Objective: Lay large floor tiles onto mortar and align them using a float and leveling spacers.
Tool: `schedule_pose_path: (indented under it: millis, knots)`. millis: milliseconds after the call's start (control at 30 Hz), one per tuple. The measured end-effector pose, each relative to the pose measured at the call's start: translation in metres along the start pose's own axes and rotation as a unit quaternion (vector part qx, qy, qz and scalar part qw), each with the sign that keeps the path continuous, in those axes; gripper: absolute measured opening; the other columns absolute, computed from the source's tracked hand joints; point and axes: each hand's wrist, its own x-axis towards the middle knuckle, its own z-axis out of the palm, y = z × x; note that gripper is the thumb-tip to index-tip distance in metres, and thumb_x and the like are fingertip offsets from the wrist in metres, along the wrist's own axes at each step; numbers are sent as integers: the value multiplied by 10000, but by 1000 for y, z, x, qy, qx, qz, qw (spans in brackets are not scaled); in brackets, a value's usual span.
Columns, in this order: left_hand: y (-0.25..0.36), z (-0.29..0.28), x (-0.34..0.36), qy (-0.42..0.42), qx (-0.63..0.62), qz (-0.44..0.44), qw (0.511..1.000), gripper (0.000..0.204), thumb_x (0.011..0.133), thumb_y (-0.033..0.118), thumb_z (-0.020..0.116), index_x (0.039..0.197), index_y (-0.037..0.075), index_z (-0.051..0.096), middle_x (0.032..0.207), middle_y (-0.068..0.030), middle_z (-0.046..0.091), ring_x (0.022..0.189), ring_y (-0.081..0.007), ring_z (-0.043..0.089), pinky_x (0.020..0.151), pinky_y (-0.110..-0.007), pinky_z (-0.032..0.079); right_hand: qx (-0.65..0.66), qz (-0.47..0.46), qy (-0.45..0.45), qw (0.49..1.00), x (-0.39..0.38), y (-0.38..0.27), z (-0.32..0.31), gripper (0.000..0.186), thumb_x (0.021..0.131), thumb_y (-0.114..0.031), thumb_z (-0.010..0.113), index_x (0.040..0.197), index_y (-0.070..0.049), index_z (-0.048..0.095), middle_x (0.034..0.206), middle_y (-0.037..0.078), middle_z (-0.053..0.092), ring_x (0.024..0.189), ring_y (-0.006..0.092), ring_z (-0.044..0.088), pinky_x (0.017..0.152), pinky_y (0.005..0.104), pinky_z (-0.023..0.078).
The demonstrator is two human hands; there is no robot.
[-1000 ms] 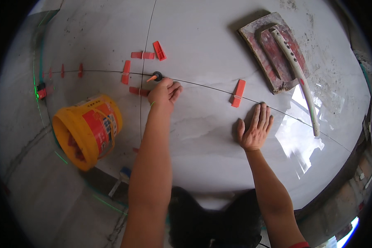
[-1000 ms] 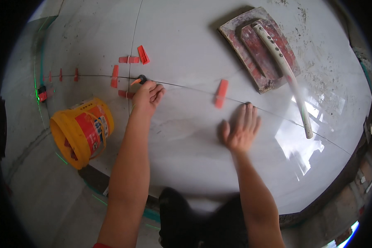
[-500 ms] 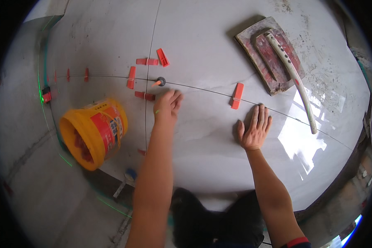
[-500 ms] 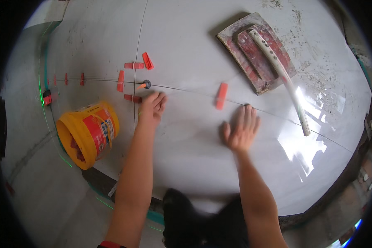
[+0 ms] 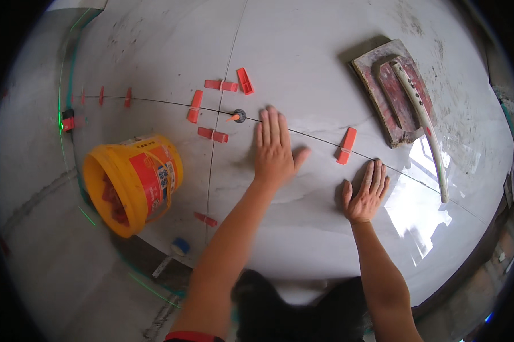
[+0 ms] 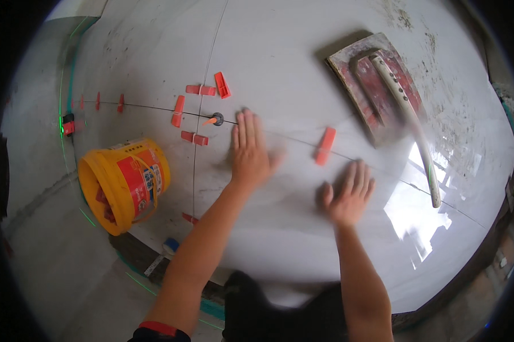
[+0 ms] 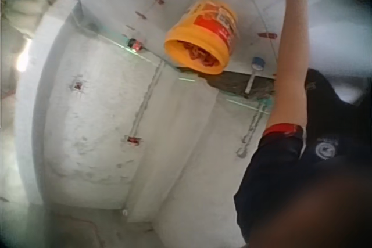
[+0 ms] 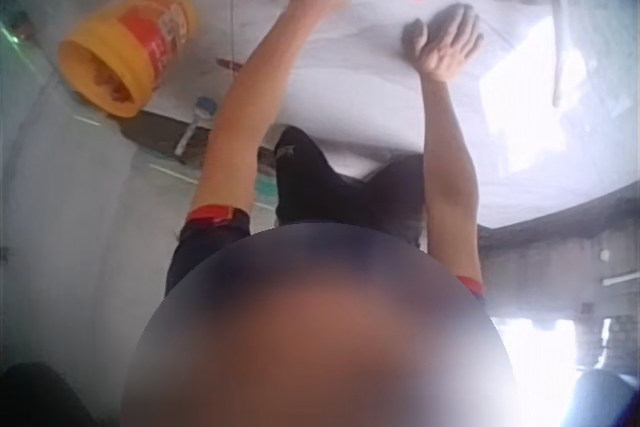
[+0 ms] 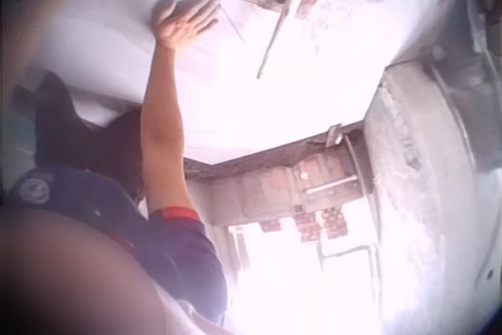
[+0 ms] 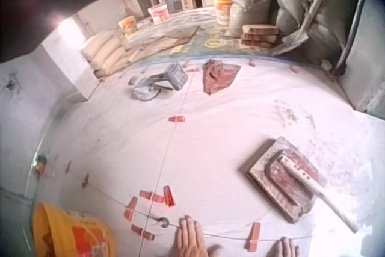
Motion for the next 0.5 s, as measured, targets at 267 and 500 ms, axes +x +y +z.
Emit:
schedule_pose_path:
  millis: [267,500]
  knots:
    - [-35,-20,-111,-22,-100,35,994,714,957,257,725,1531,-57,437,1623,-258,393,1519,-451,353,1229,-536,322,-24,5,21,999,-2,1,3,849,950,-526,554,1580,18,386,1638,227,402,1552,420,316,1282,597,156]
    - [-98,-38,-25,232,-103,-69,965,505,929,146,724,1392,9,575,1381,-176,616,1264,-375,551,1070,-498,432,-20,-4,42,999,1,-3,2,838,955,-523,557,1572,21,400,1627,237,412,1545,435,325,1278,599,174]
